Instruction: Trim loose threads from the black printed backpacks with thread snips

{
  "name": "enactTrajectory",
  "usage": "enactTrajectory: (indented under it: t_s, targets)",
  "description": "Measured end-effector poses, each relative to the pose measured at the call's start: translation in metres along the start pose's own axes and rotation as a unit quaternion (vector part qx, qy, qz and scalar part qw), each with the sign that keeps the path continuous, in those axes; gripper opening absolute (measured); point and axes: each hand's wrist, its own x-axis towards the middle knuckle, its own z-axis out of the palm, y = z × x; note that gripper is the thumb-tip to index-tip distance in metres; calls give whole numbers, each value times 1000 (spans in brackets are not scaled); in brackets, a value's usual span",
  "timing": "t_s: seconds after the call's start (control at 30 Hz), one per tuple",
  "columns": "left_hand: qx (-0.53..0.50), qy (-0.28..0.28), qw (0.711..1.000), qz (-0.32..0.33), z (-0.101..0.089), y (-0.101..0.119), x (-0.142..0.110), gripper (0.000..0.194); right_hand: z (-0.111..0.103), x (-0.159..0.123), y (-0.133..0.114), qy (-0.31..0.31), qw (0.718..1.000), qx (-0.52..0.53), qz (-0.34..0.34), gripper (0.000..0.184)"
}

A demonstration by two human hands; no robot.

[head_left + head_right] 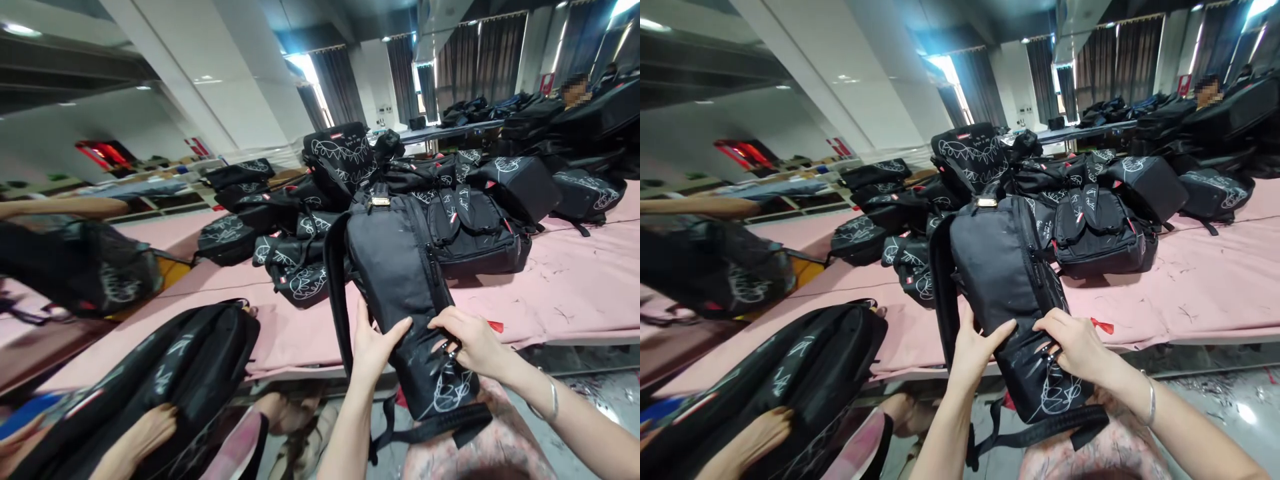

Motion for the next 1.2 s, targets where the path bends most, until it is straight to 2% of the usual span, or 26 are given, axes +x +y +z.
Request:
enactTrajectory:
  t_s: [0.07, 0.17, 0.3, 0.4, 0.57, 0.73, 0.93, 1.07, 1.2]
  targets:
    - [23, 26, 999, -19, 3, -4, 4, 71, 5, -3, -1, 15, 1000, -9, 3, 38]
    - [46, 75, 995, -39, 11, -9, 5, 62, 13, -9, 4, 18, 998, -16, -50, 33]
    - [46, 125, 991, -32, 27, -11, 5, 64, 18, -17, 13, 23, 991, -35, -131, 31]
    - [58, 161, 985, -21, 37, -14, 7, 60, 21, -26, 17, 29, 988, -3, -151, 22]
    - [47, 148, 988, -17, 44, -31, 1, 64, 26, -53, 15, 23, 995, -32, -89, 19]
    - [70, 159, 984, -27, 51, -50, -23, 71, 27, -85, 14, 22, 996, -82, -19, 24]
    - [109, 151, 982, -39, 73, -74, -46, 71, 36, -116, 26, 89, 991, -104, 2, 24]
    - [113, 124, 986, -16, 80, -80, -49, 63, 42, -123, 31, 104, 990, -88, 34, 24]
    - [120, 117, 985, -40, 65, -78, -45, 56, 35, -111, 26, 75, 996, -25, 51, 22]
